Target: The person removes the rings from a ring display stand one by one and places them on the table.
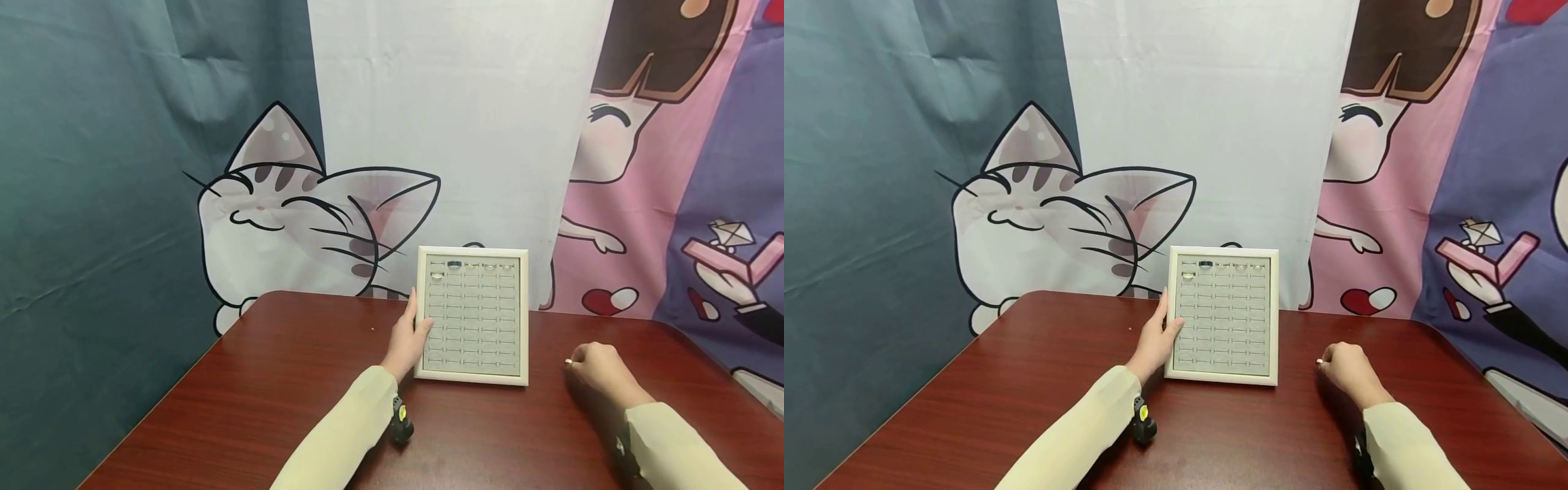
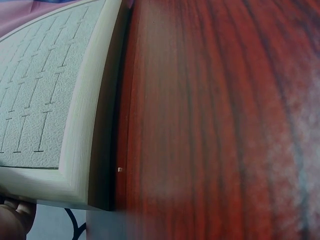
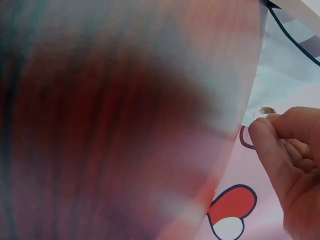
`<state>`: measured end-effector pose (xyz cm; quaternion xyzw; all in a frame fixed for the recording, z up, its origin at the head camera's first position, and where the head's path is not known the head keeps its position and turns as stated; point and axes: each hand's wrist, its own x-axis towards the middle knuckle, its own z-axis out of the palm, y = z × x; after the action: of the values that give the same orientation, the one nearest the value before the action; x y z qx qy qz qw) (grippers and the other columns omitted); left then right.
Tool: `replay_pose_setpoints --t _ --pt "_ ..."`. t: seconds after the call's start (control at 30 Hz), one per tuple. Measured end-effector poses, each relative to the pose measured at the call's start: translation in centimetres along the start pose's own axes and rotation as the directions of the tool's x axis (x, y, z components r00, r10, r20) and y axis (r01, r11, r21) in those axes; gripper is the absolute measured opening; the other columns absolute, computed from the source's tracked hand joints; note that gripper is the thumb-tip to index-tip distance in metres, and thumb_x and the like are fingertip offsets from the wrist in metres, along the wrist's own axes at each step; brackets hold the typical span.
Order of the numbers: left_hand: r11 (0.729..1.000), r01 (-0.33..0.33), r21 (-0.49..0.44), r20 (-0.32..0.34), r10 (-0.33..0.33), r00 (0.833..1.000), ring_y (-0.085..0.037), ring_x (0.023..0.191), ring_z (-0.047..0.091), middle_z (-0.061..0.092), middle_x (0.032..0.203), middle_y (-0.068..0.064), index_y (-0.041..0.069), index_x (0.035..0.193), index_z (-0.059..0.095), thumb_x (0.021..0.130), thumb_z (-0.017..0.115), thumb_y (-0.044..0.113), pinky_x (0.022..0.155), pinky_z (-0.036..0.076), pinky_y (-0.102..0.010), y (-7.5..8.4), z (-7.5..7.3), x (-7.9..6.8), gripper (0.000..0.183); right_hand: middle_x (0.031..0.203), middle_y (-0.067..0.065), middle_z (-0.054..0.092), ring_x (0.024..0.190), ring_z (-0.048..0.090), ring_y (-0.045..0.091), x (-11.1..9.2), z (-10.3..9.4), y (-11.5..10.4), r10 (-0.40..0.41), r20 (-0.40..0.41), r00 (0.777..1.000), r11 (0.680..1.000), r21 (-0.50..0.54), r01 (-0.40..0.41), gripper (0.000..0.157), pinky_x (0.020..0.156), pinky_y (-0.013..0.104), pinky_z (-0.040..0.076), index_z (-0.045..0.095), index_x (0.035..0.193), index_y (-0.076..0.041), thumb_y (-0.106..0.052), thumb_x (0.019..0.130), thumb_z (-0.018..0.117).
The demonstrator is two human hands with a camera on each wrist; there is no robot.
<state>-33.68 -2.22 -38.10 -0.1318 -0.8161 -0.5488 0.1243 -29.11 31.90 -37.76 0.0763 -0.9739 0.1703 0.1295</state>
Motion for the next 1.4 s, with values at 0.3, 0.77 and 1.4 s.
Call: replay_pose_setpoints --t 0.3,0.77,1.4 --pt "1.0 0.013 -0.012 0.009 -0.013 1.0 -0.021 0.116 0.051 0.038 0.145 -0.006 0.032 0.149 0.007 0.096 0.051 0.021 0.098 0.039 -0.041 0.1 0.0 0.0 0.07 0.053 -0.002 0.049 0.052 0.043 0.014 -0.1 0.2 0.0 -0.006 0.04 0.999 1.0 0.004 0.005 0.014 0.048 0.027 0.037 0.061 0.061 -0.004 -0.002 0.075 0.064" --pt "1.0 -0.003 0.014 0.003 0.003 1.0 -0.022 0.117 0.051 0.039 0.145 -0.007 0.03 0.15 0.009 0.096 0.051 0.021 0.098 0.039 -0.041 -0.3 0.0 0.3 0.069 0.05 -0.001 0.052 0.048 0.05 0.011 -0.1 0.6 0.1 0.005 0.118 0.993 1.0 0.007 -0.006 0.015 0.045 0.027 0.043 0.062 0.061 -0.004 0.0 0.075 0.063" --pt "1.0 0.001 0.012 0.008 -0.002 1.0 -0.022 0.12 0.048 0.037 0.146 -0.005 0.032 0.149 0.008 0.096 0.051 0.021 0.099 0.038 -0.041 -0.2 0.0 0.3 0.069 0.064 0.006 0.063 0.059 0.053 0.017 1.3 -1.9 -1.8 -0.004 0.033 0.999 1.0 0.017 0.004 0.007 0.055 0.035 0.045 0.067 0.071 0.0 -0.006 0.073 0.066"
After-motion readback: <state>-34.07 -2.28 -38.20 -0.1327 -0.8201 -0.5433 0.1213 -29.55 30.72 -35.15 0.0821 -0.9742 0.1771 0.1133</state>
